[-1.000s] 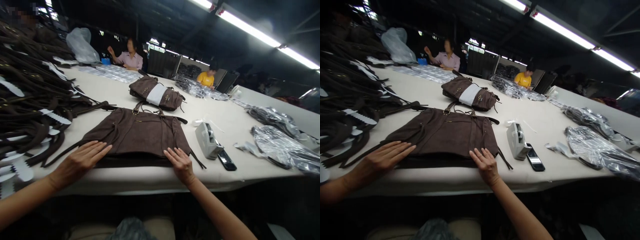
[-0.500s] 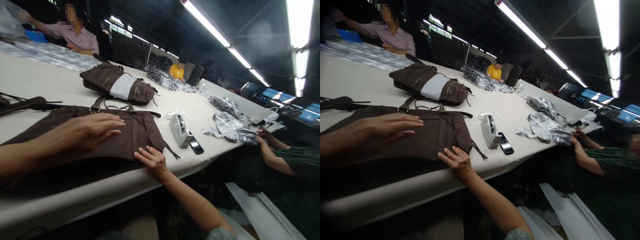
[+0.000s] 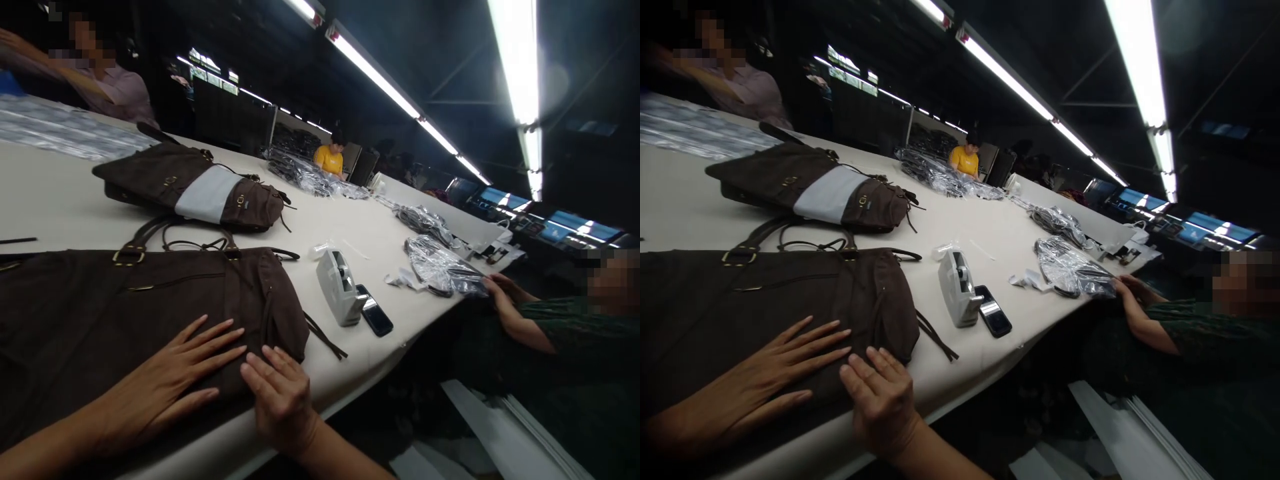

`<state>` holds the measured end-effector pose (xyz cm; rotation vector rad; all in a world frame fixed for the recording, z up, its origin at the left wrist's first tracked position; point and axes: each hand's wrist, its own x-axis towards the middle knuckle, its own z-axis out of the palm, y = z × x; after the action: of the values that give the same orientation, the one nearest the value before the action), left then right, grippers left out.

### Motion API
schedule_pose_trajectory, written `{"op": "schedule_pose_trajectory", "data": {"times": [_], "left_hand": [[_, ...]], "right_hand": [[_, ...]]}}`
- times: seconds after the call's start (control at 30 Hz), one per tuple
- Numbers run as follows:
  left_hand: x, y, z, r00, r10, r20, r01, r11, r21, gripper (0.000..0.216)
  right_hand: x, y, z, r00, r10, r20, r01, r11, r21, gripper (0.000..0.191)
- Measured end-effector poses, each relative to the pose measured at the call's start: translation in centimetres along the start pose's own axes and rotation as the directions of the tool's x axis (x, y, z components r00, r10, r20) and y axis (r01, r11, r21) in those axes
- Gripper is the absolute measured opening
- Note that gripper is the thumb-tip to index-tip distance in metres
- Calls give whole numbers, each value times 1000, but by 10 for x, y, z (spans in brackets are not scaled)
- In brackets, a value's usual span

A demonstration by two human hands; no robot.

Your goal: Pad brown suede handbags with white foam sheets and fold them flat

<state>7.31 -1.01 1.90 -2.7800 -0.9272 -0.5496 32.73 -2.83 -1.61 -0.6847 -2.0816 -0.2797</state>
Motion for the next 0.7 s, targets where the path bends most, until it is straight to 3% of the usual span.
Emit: {"op": "schedule_pose_trajectory", "data": {"times": [0.13,0.23,0.3,0.37,0.4,0.47,0.53,0.6,0.63,0.67,0.7], "left_hand": [[0,-5,1,999,-32,9,33,998,-60,68],[0,-6,0,993,-96,70,106,982,-158,63],[0,-7,1,985,-129,114,150,967,-204,59],[-3,-9,5,978,-148,145,178,960,-215,57],[-5,-11,8,978,-148,148,177,961,-212,58],[-8,-13,14,980,-137,147,164,968,-188,61],[-10,-15,19,981,-122,149,146,976,-160,62],[-10,-16,21,983,-115,144,136,980,-147,62],[-10,-15,22,984,-115,132,134,980,-144,62],[-10,-15,24,986,-117,114,133,981,-142,62],[-11,-15,25,988,-122,94,134,982,-135,62]], "right_hand": [[19,4,-29,987,2,160,-43,967,252,43],[41,29,-55,974,151,169,-211,879,428,41],[55,57,-70,924,373,87,-379,853,360,39],[65,81,-82,828,556,-76,-545,828,128,37],[70,89,-86,796,585,-157,-591,806,7,36],[82,93,-88,808,545,-226,-580,803,-139,35],[96,83,-79,865,479,-149,-497,857,-135,33],[114,68,-59,883,466,50,-458,881,-116,27],[123,62,-45,854,486,185,-465,873,-148,26],[132,59,-30,788,520,330,-476,854,-210,31],[139,58,-14,687,554,471,-476,832,-286,41]]}}
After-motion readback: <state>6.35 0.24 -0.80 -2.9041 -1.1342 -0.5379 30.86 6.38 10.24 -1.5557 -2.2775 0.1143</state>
